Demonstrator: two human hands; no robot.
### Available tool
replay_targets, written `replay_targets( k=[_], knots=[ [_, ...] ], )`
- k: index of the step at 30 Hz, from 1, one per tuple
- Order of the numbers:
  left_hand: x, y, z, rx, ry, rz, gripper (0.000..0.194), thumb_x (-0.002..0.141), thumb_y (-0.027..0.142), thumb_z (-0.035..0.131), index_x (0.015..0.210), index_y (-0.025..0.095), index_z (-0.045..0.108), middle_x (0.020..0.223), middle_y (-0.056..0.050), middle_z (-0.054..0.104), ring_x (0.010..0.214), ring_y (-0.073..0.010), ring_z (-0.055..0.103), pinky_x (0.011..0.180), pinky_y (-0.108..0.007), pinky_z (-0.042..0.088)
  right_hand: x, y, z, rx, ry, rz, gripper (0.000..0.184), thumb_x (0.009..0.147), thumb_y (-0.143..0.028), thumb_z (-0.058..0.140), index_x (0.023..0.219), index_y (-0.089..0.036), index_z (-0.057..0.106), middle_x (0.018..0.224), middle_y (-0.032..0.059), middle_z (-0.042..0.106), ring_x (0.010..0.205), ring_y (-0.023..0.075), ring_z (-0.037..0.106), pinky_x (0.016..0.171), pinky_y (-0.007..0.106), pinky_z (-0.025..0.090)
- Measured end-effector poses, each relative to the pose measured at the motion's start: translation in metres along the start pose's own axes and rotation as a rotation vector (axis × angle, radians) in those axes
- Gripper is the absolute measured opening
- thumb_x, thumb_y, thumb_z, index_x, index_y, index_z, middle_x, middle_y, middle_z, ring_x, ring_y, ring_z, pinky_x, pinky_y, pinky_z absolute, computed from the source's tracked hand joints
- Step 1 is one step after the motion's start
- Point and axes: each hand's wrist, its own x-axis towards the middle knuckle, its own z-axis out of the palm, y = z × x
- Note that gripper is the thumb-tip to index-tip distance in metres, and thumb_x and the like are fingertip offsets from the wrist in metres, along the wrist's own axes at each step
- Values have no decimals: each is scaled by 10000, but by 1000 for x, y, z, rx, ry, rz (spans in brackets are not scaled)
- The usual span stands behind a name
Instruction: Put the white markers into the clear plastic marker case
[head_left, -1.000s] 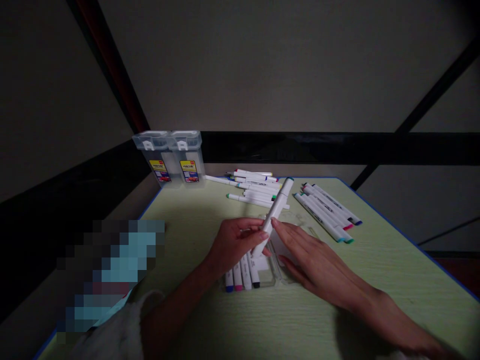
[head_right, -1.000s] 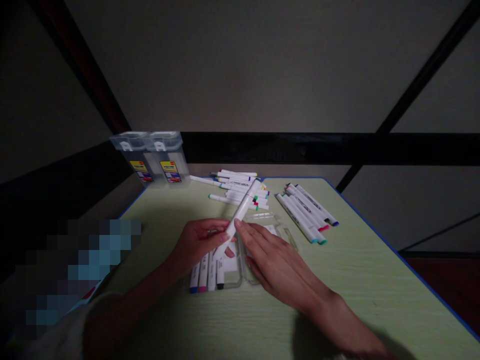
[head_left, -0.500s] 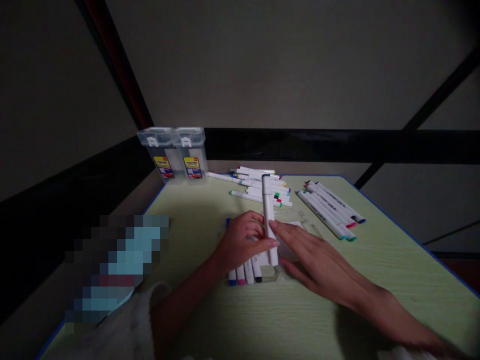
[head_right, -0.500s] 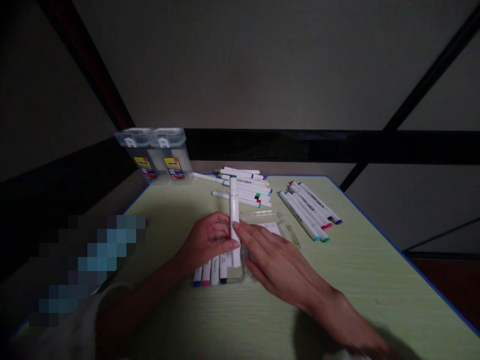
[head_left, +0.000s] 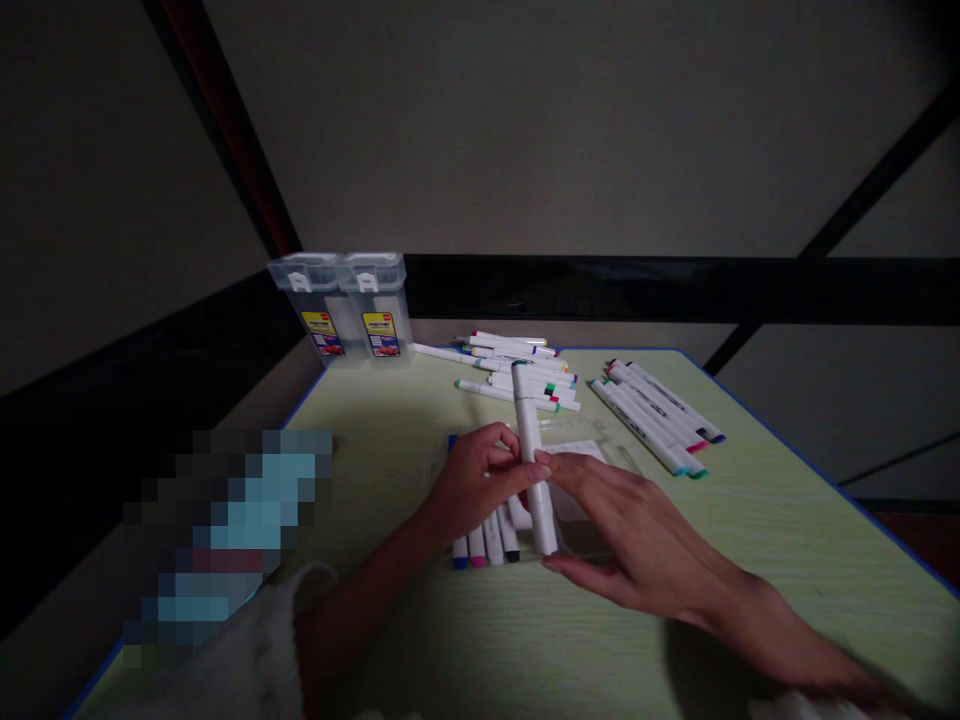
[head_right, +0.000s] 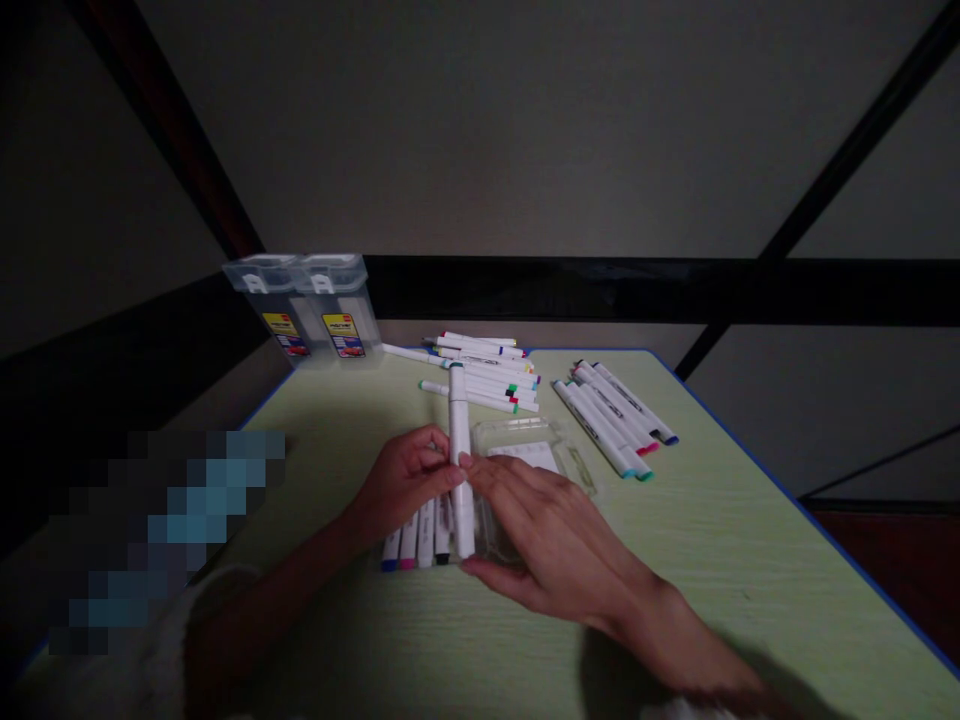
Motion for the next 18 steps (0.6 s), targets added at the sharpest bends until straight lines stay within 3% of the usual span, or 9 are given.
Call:
replay_targets(
  k=[11, 15, 18],
  knots=[
    [0, -3, 1, -5, -16, -11, 239, 634, 251, 638, 647, 162, 416, 453, 50, 586, 407, -80, 541, 421, -162, 377, -1, -2, 4, 27, 59, 28, 506, 734, -341, 516, 1156, -103, 373, 1066, 149, 561, 972, 241, 529, 778, 378, 468],
    [-1, 1, 2, -89, -8, -71, 332, 609, 225, 660, 819, 167, 409, 512, 52, 620, 415, -91, 561, 435, -180, 435, -2, -1, 6, 22, 67, 11, 551, 718, -321, 511, 1184, -86, 336, 1069, 161, 548, 983, 252, 517, 778, 388, 469],
    [-2, 3, 2, -104, -17, -78, 540, 604, 200, 671, 1055, 155, 378, 519, 52, 622, 427, -99, 574, 437, -177, 448, -3, -1, 6, 25, 60, 13, 559, 716, -299, 497, 1199, -85, 317, 1087, 166, 536, 995, 257, 509, 786, 397, 463]
  ],
)
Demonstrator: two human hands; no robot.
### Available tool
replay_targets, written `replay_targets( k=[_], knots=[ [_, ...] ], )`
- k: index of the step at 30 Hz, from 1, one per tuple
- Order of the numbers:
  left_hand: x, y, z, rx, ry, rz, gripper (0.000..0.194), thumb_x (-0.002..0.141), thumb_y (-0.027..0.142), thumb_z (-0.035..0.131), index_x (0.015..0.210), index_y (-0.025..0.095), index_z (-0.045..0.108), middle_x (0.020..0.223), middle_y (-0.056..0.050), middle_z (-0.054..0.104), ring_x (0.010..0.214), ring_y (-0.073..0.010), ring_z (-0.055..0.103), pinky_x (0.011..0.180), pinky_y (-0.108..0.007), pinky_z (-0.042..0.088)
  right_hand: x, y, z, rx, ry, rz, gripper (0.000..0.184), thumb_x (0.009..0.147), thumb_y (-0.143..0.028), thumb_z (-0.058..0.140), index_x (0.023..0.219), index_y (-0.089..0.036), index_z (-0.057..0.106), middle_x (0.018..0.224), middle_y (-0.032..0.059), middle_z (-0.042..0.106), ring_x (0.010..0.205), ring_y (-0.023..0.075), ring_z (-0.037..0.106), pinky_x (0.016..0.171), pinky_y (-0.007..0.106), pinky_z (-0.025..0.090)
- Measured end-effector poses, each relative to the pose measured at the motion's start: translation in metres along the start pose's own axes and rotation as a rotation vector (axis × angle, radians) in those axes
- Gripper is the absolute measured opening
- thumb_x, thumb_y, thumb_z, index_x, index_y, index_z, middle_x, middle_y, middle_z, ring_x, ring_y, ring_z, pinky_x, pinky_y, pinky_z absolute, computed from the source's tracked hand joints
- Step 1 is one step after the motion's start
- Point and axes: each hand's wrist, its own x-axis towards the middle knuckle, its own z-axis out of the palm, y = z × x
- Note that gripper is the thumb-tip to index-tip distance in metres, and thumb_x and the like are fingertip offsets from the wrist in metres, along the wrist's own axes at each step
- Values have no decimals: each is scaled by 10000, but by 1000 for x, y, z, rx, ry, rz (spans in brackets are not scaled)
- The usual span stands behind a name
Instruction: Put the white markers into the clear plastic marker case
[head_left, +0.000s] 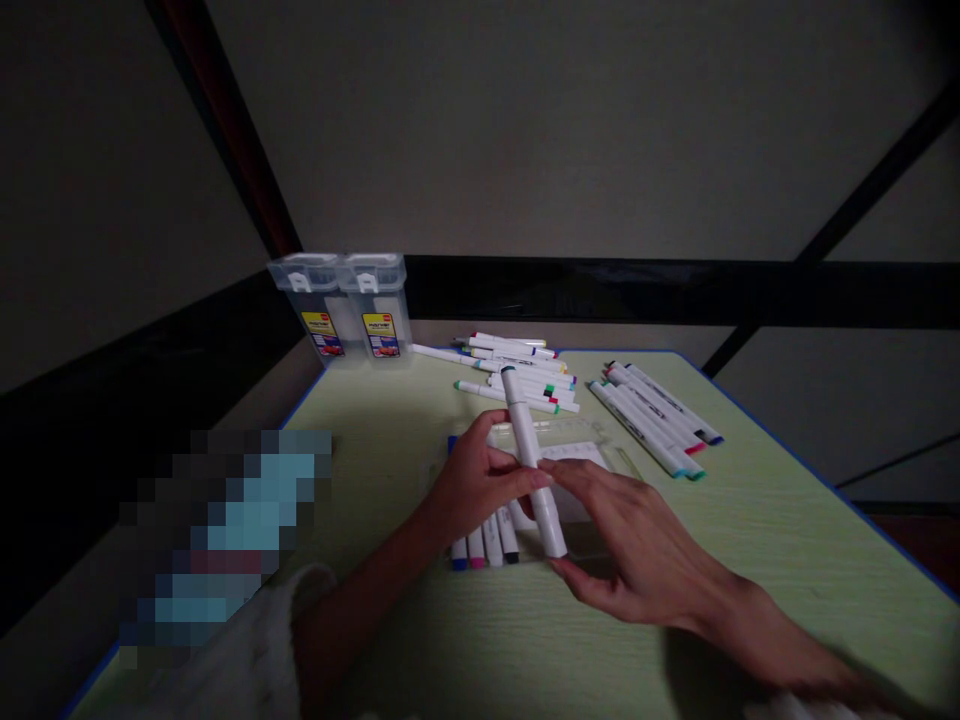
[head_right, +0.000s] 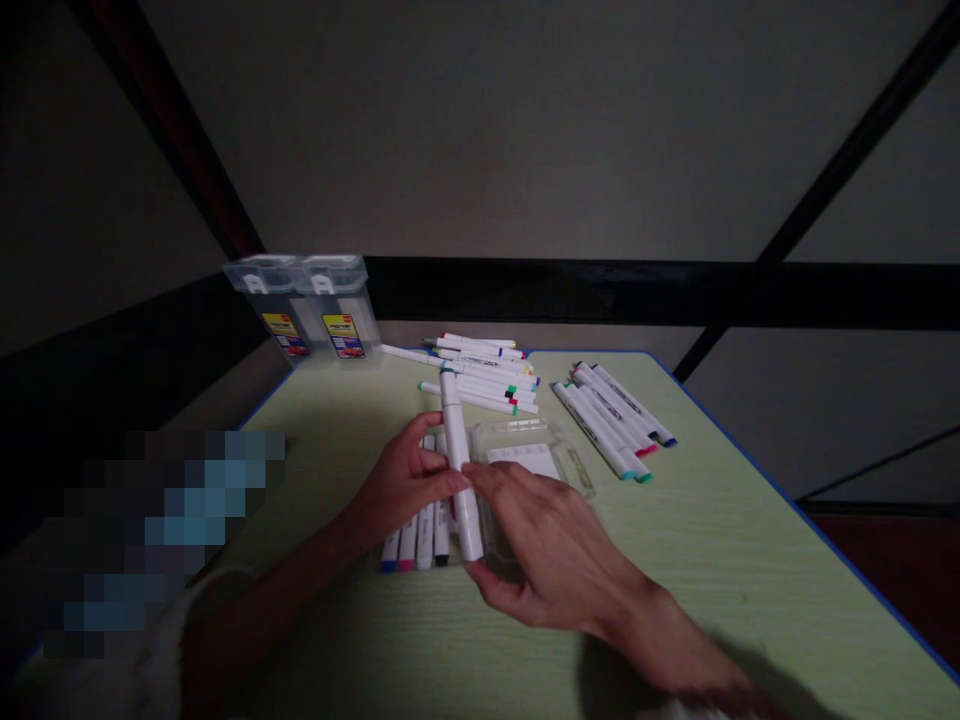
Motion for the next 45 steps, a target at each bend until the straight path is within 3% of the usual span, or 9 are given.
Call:
replay_targets(
  k=[4, 9, 22, 27, 32, 39, 45],
  knots=[
    [0, -1, -2, -14, -44, 8, 885, 618, 178, 672, 1317, 175, 128, 544, 41, 637, 436, -116, 589, 439, -193, 470, 0, -1, -1, 20, -17, -11, 592, 713, -266, 473, 1240, -84, 275, 1097, 163, 534, 975, 250, 521, 773, 390, 465],
    [1, -5, -3, -23, -68, 22, 1042, 615, 158, 684, 1356, 214, -46, 557, 33, 642, 446, -120, 594, 439, -201, 483, 0, -1, -1, 28, -20, -51, 640, 726, -255, 452, 1295, -89, 212, 1064, 150, 553, 947, 246, 530, 759, 394, 462],
    [1, -9, -3, 83, 6, 108, 1118, 551, 106, 701, 1356, 202, -67, 596, 44, 591, 533, -105, 564, 517, -208, 452, 0, 3, 3, 24, -60, -94, 572, 795, -259, 415, 1302, -72, 227, 1126, 173, 525, 1008, 247, 499, 800, 402, 450],
    [2, -9, -5, 118, 26, 126, 1111, 546, 94, 686, 1356, 185, -70, 561, 61, 572, 506, -88, 529, 510, -194, 425, 1, 0, 1, -35, -96, -96, 494, 819, -281, 394, 1259, -71, 315, 942, 134, 577, 838, 229, 536, 681, 381, 478],
    [2, -9, -6, 105, 28, 106, 1121, 541, 104, 691, 1354, 166, -79, 511, 76, 552, 462, -77, 504, 480, -181, 402, 1, -2, 0, -75, -115, -115, 451, 835, -293, 374, 1237, -92, 339, 885, 110, 563, 773, 221, 519, 634, 375, 472],
    [4, -9, -7, 60, 17, 82, 1183, 536, 161, 731, 1342, 182, -134, 533, 53, 585, 460, -100, 544, 466, -193, 417, 0, -1, 0, -62, -101, -155, 479, 866, -279, 315, 1296, -86, 226, 896, 109, 555, 771, 218, 511, 645, 372, 474],
    [3, -6, -6, -14, 17, 39, 1254, 506, 154, 753, 1322, 227, -196, 649, 4, 641, 579, -172, 624, 501, -237, 474, 1, -2, 0, -148, -108, -209, 364, 879, -251, 277, 1203, -127, 390, 897, 114, 560, 755, 215, 523, 611, 362, 467]
  ],
)
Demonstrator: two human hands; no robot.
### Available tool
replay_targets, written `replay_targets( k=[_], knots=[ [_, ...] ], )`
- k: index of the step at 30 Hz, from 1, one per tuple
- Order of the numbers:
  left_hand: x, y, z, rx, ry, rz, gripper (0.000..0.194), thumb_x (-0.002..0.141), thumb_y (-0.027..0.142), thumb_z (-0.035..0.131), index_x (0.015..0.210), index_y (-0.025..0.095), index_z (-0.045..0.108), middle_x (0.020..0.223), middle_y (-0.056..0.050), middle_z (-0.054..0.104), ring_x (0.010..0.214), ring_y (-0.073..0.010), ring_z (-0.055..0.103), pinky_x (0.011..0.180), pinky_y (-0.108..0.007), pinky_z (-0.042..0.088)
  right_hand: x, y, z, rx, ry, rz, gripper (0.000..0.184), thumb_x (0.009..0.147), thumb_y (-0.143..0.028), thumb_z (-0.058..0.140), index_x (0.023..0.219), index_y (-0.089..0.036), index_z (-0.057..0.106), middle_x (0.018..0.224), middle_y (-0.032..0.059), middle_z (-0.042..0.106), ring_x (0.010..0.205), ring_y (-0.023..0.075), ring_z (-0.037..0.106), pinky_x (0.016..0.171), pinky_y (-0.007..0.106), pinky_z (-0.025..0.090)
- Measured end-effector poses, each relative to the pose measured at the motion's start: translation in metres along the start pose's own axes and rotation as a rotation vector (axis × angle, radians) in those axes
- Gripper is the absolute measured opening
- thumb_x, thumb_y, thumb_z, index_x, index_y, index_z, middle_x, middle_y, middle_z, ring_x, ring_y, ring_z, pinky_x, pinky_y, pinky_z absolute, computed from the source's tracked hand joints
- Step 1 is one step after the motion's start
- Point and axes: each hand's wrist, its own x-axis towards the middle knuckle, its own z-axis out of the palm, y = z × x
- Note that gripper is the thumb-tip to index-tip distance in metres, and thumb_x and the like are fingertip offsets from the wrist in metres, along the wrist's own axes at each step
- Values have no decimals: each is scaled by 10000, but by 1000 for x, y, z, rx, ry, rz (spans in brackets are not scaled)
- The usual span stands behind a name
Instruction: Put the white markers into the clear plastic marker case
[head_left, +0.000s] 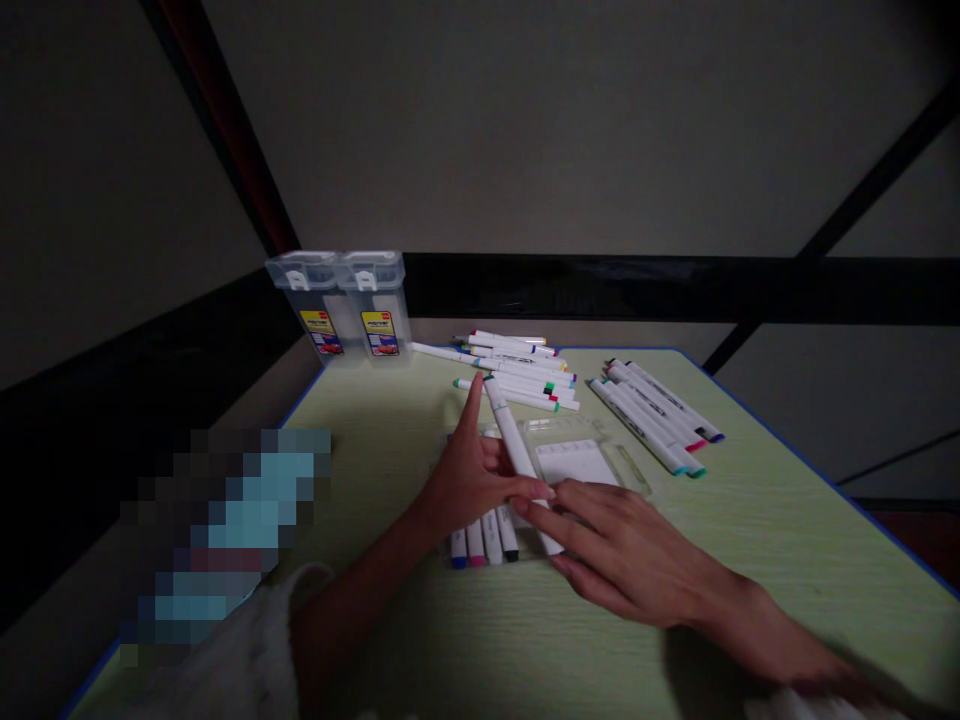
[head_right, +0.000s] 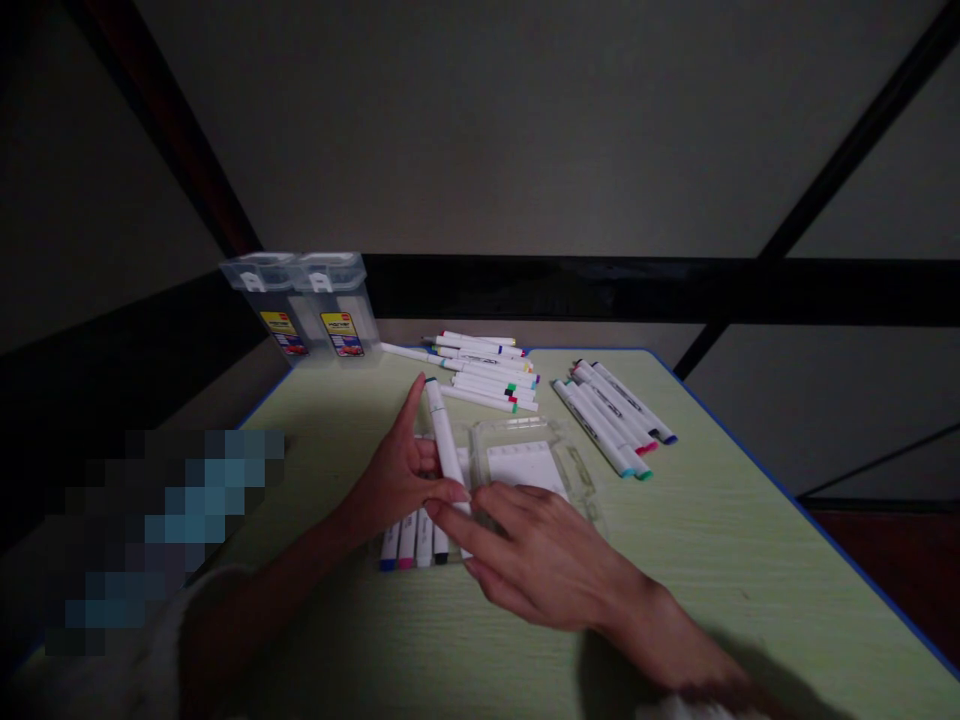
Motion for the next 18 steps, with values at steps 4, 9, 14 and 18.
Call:
replay_targets(
  k=[4, 9, 14, 18],
  knots=[
    [-1, 2, 0, -13, -35, -12, 1257, 498, 140, 755, 1321, 241, -189, 710, -17, 653, 615, -189, 635, 532, -269, 498, 1, -1, -1, -8, -51, -14, 339, 868, -227, 303, 1178, -170, 427, 913, 104, 555, 742, 203, 520, 605, 351, 457],
    [-1, 4, -3, 12, -30, -14, 1149, 502, 157, 747, 1341, 244, -33, 773, -29, 636, 642, -175, 621, 569, -286, 496, 1, -3, -1, 10, -86, -33, 285, 880, -279, 334, 1105, -188, 485, 840, 70, 548, 718, 188, 506, 596, 328, 433],
    [4, 2, -8, 187, 34, 115, 873, 549, 207, 714, 1269, 209, 222, 717, 17, 567, 664, -139, 569, 639, -286, 458, 2, -5, -2, 6, -98, -33, 273, 872, -322, 355, 1068, -205, 505, 759, 36, 520, 660, 179, 473, 548, 312, 380],
    [5, 2, -13, 563, 242, 288, 703, 501, 226, 739, 1118, 206, 403, 926, -31, 516, 866, -180, 503, 767, -333, 414, 2, -5, -1, 14, -120, -26, 265, 861, -343, 378, 1049, -215, 513, 772, 35, 514, 678, 185, 465, 556, 316, 351]
  ],
)
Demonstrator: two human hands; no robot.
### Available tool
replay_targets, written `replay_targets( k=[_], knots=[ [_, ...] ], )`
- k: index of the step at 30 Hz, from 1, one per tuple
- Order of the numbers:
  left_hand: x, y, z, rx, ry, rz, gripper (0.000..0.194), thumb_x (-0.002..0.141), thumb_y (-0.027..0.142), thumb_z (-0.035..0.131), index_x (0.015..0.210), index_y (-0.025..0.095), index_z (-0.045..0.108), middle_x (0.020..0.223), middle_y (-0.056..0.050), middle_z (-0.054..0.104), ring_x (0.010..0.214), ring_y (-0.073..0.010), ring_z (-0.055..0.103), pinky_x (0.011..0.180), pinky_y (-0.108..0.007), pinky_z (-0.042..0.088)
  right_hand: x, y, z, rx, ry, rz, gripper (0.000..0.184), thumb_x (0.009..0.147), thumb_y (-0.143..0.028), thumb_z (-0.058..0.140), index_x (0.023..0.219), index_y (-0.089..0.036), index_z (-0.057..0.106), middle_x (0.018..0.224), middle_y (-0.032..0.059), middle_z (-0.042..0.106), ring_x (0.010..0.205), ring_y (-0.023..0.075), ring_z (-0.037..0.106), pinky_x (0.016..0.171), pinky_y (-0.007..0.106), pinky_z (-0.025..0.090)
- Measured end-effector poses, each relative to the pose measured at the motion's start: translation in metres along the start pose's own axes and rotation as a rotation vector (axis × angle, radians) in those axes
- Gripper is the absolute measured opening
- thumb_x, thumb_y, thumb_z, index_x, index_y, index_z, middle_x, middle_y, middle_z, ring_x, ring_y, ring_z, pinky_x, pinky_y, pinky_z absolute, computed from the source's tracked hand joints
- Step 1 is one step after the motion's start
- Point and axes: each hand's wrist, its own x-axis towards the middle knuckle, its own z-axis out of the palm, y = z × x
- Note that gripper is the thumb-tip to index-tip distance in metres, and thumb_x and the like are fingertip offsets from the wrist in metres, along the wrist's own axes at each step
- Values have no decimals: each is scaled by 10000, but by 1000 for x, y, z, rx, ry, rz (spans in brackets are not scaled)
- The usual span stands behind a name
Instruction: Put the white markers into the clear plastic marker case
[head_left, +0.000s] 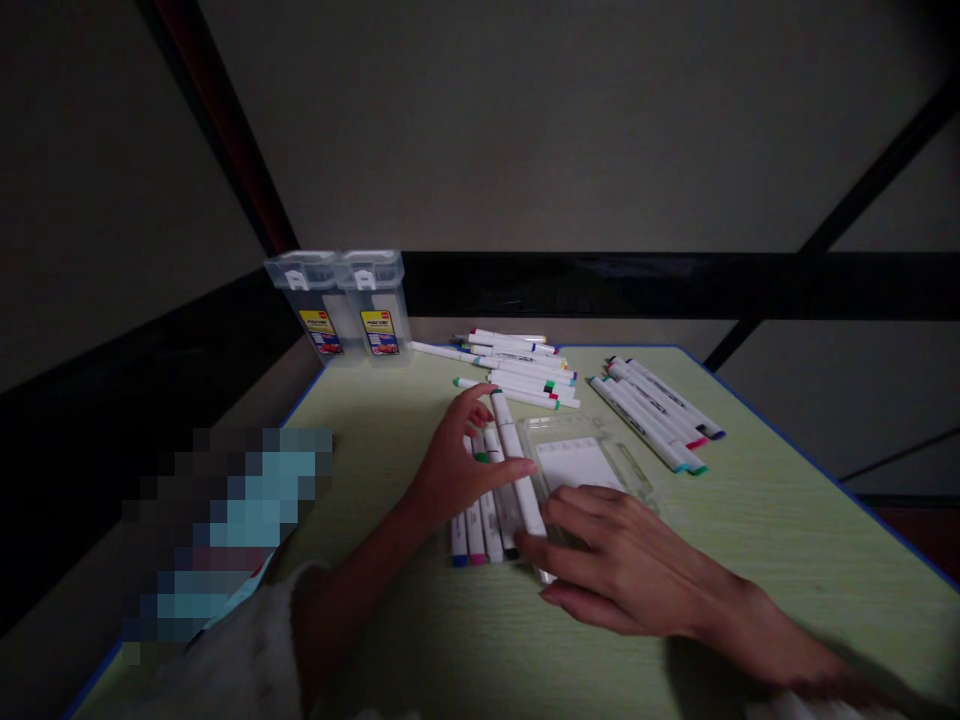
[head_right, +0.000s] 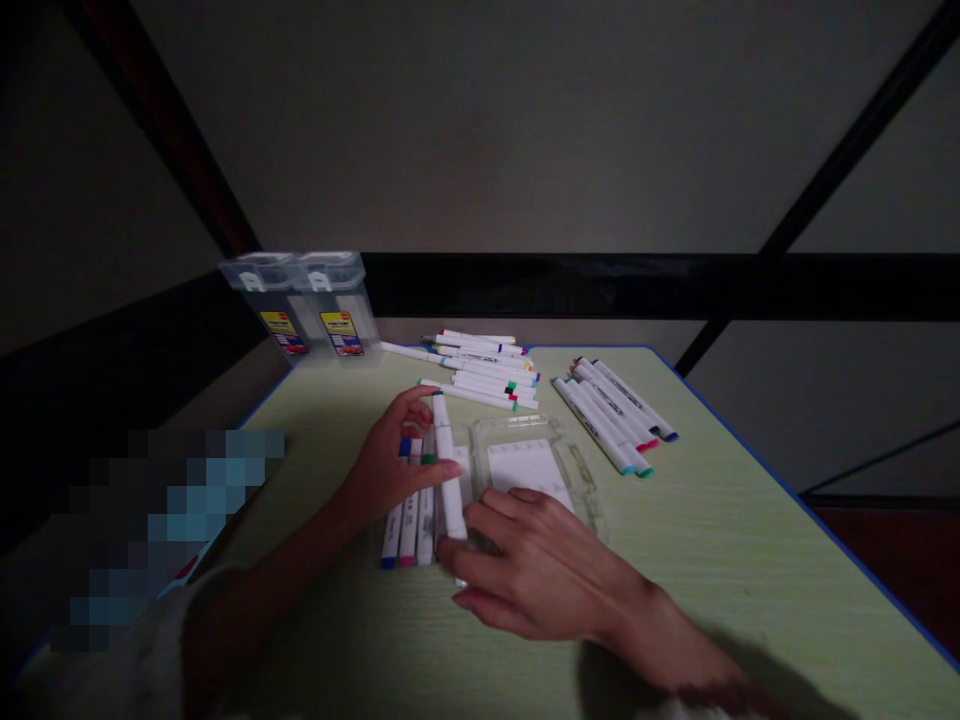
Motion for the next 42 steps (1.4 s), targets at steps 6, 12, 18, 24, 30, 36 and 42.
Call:
replay_targets(
  k=[6, 12, 18, 24, 30, 36, 42],
  knots=[
    [1, -3, -6, 270, -3, 92, 622, 526, 295, 726, 1063, 197, 429, 1158, -83, 446, 1086, -247, 408, 899, -409, 347, 1, 1, 3, -3, -22, 18, 278, 869, -366, 388, 1058, -207, 516, 789, 35, 526, 701, 181, 460, 573, 309, 344],
    [3, -12, -6, 433, -92, 43, 616, 505, 370, 728, 1037, 184, 478, 1076, -87, 522, 1034, -265, 462, 890, -444, 353, 3, -3, 3, 17, -41, 18, 321, 878, -389, 368, 1086, -190, 511, 801, 37, 536, 723, 178, 463, 593, 308, 353],
    [4, -18, -5, 425, -165, 41, 623, 534, 415, 706, 1052, 144, 492, 1070, -113, 551, 992, -254, 505, 872, -405, 386, 4, -2, 3, 43, -51, 25, 341, 875, -405, 378, 1103, -185, 504, 819, 38, 544, 732, 178, 460, 604, 311, 360],
    [3, -18, -4, 442, -179, 30, 617, 545, 417, 699, 1068, 157, 499, 1062, -106, 572, 982, -254, 521, 870, -403, 392, 3, -2, 3, 58, -58, 32, 354, 877, -413, 369, 1106, -182, 508, 831, 42, 553, 744, 177, 468, 619, 310, 372],
    [3, -20, -4, 470, -182, 45, 584, 566, 440, 681, 1043, 153, 504, 1035, -105, 578, 959, -255, 524, 841, -400, 404, 2, -1, 4, 55, -51, 43, 372, 875, -421, 362, 1118, -178, 506, 857, 54, 556, 770, 187, 478, 639, 318, 389],
    [2, -17, -4, 545, -179, 66, 597, 548, 488, 677, 1001, 136, 509, 989, -104, 573, 934, -257, 512, 819, -398, 404, 2, 1, 1, 86, -82, 18, 408, 871, -437, 362, 1144, -161, 486, 874, 61, 557, 784, 200, 487, 642, 334, 402],
    [1, -15, -4, 610, -175, 105, 558, 560, 518, 657, 944, 138, 519, 935, -92, 568, 905, -251, 498, 800, -395, 403, 2, 1, 0, 102, -94, 6, 422, 870, -448, 355, 1142, -153, 486, 868, 66, 556, 777, 197, 482, 650, 335, 396]
  ],
)
